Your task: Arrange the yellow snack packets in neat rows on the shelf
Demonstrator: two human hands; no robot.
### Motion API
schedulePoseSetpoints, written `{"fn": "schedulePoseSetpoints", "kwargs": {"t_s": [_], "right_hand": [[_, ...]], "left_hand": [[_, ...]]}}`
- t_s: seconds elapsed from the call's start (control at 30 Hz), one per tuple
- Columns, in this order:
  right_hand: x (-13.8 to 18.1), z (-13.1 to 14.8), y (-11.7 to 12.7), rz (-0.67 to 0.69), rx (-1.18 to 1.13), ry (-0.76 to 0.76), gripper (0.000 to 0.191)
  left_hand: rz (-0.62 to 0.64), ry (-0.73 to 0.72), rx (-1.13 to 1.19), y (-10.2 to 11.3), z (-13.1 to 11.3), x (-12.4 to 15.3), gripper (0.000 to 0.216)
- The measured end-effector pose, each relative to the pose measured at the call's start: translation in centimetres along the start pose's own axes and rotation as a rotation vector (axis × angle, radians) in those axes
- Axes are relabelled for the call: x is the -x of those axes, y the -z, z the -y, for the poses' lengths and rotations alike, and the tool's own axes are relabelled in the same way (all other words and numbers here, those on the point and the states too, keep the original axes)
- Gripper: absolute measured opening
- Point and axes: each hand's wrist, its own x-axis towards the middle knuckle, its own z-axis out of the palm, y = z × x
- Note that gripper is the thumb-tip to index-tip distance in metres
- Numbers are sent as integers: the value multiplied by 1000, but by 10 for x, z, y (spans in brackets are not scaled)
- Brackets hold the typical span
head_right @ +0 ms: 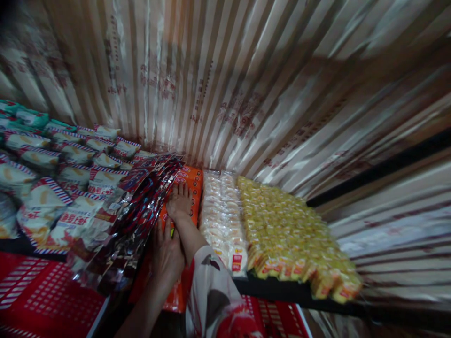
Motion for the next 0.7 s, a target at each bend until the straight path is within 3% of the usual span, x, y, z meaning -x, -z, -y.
{"fn": "schedulePoseSetpoints", "kwargs": {"t_s": [0.7], "right_hand": [[0,-1,6,12,-98,-27,49]], "left_hand": [[-37,9,32,0,0,0,49]]}}
